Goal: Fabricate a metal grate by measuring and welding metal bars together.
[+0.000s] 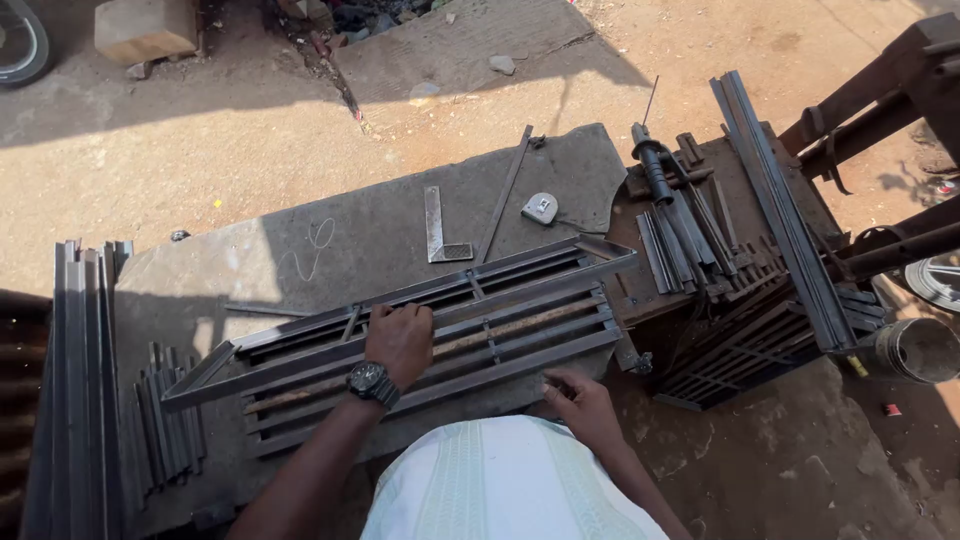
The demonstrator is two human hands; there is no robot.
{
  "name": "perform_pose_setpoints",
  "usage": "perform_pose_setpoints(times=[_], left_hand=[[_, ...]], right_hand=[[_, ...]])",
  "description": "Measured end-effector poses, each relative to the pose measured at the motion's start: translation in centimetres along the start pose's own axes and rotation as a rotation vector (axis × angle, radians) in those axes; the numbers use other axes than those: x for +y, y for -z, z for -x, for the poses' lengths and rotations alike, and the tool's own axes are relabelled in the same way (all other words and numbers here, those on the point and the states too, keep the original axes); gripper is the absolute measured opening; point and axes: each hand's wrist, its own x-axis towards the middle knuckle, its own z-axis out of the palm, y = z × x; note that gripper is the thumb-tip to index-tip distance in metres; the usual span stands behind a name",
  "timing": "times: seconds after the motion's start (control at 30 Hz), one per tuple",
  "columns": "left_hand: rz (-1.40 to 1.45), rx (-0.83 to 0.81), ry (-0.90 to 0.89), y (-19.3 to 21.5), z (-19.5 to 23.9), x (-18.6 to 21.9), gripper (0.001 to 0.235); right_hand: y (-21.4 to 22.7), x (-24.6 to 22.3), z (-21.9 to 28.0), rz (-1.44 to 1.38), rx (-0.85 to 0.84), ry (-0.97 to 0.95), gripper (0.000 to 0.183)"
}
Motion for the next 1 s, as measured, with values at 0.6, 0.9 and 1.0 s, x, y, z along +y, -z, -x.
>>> perform_pose_setpoints(times=[0.6, 0.9, 1.0], left_hand=[[0.017, 0.114, 0.227, -4.1, 3.1, 1.5, 0.027], [-0.172, 0.476, 0.563, -0.2, 13.3, -9.3, 0.063], [-0.292, 0.485, 0.520, -1.3, 13.5, -12.9, 0.038]], right_hand=[[-12.8, -16.1, -7.9, 0.715, -0.328, 0.998, 0.096], [-14.3, -18.1, -10.0, 0.722, -0.310, 1.058, 0.040], [-14.0, -22.5, -7.9, 0.741, -0.343, 0.934, 0.030]])
